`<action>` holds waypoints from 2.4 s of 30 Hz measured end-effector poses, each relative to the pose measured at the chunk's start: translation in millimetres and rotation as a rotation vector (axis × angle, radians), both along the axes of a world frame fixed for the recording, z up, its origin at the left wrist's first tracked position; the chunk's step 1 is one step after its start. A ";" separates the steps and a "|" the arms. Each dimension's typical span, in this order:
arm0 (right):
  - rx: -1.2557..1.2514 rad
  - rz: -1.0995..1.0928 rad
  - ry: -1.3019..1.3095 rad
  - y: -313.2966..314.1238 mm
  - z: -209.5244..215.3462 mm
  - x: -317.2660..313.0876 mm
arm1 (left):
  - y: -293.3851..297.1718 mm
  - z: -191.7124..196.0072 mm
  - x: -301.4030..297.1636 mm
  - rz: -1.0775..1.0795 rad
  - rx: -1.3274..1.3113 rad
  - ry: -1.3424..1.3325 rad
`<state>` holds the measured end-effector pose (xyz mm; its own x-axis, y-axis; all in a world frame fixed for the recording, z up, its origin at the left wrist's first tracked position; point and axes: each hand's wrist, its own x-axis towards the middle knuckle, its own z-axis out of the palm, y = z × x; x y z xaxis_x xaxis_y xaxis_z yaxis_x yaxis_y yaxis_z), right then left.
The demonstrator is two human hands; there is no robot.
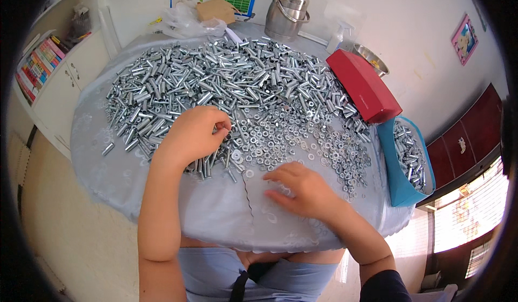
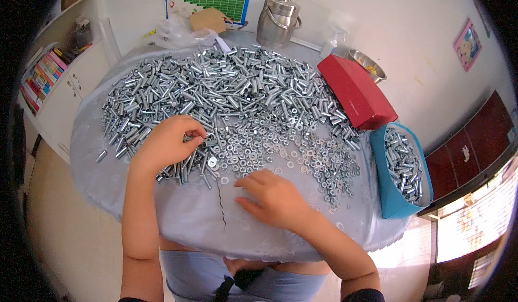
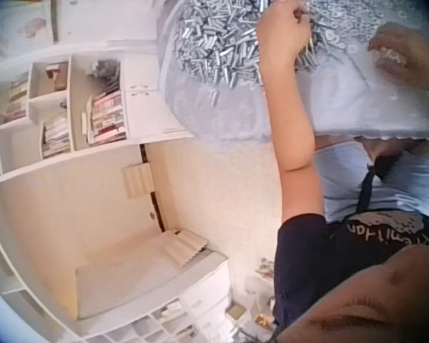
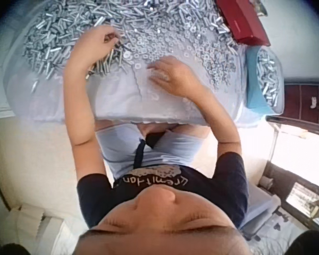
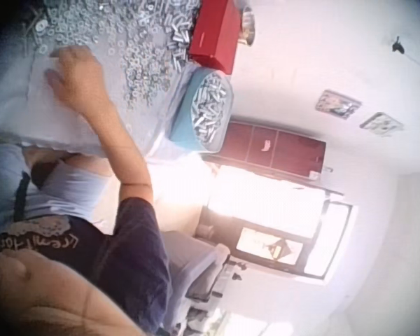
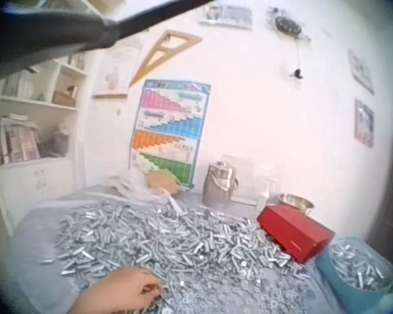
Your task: The person sits at a table covered with a large pile of metal bolts, nuts, and washers. They repeatedly pick up a bolt, slide a washer onto it, and screw a nut onto the bolt by hand. The person places the assembled hardware into a blue plastic bin on the right side of the table.
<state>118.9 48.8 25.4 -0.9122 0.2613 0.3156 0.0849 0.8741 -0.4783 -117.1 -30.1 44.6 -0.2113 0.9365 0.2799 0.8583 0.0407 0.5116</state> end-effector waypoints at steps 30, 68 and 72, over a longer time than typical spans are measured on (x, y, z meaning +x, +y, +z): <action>-0.397 0.169 0.051 -5.7 4.2 -23.1 | 19.4 -9.4 11.9 0.024 0.234 -0.190; -1.238 0.122 0.638 16.5 -1.6 8.2 | 31.2 -15.1 71.0 -0.375 0.385 0.210; -1.222 0.098 0.641 19.2 -2.4 8.6 | 30.9 -14.5 74.3 -0.415 0.399 0.190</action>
<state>127.5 67.9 23.0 -0.7269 0.6168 0.3021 -0.4754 -0.1344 -0.8694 -42.8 0.8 30.2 0.2371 0.7452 0.6233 0.8393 -0.4802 0.2549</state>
